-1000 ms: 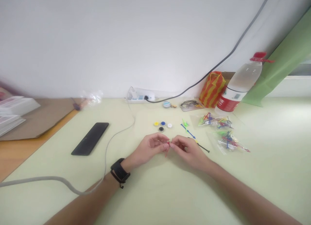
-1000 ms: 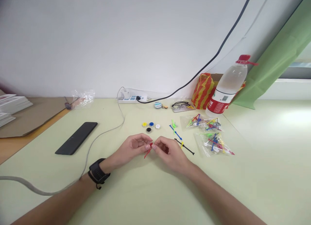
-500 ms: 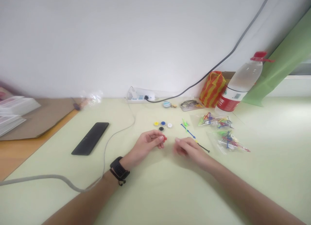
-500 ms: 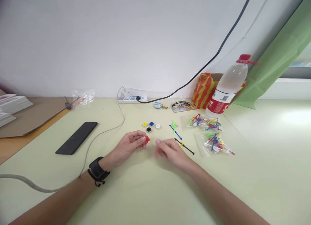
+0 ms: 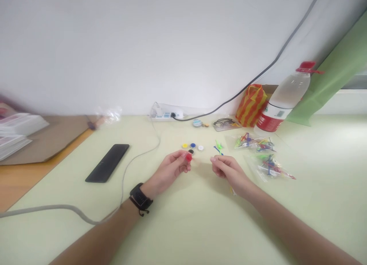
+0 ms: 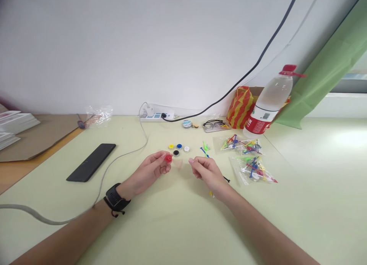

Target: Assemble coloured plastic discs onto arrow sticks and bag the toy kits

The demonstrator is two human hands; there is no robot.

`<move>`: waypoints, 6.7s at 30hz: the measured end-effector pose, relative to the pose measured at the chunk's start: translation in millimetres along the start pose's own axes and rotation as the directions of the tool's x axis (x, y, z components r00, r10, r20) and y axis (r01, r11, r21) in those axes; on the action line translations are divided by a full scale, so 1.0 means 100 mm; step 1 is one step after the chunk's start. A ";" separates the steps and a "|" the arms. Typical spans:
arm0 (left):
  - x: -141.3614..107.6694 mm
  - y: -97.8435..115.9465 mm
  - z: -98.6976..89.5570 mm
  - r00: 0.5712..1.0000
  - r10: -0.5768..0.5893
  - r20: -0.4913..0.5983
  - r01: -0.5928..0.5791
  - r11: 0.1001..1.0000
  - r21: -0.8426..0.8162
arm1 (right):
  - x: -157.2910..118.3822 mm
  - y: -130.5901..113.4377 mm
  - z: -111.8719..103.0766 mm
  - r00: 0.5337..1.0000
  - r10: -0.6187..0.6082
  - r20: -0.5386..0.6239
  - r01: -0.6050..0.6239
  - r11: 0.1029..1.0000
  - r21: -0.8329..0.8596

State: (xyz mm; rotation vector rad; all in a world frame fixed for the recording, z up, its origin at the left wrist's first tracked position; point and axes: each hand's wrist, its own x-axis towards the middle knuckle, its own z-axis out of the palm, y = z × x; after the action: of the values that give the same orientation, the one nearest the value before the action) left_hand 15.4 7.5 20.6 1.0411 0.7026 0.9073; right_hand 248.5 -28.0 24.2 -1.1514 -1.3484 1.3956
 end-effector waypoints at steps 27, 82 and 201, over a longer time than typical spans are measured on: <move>-0.04 -0.03 0.04 0.990 -0.077 0.122 0.039 0.958 0.283 | -0.09 -0.06 0.12 0.972 -0.127 0.195 0.150 0.983 -0.110; -0.02 -0.04 -0.01 0.998 0.045 0.037 -0.054 0.960 0.273 | -0.06 0.08 0.06 0.991 -0.047 0.125 0.038 0.996 0.075; -0.03 -0.22 -0.11 0.933 0.331 0.144 -0.232 0.245 0.941 | -0.10 0.13 0.02 0.905 -0.286 0.315 0.421 0.492 -0.762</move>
State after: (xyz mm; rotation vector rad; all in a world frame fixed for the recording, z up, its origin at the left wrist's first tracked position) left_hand 11.2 4.1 -3.0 2.3192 1.2207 0.7934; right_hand 249.1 -38.8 11.5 -1.2154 -2.3312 0.4910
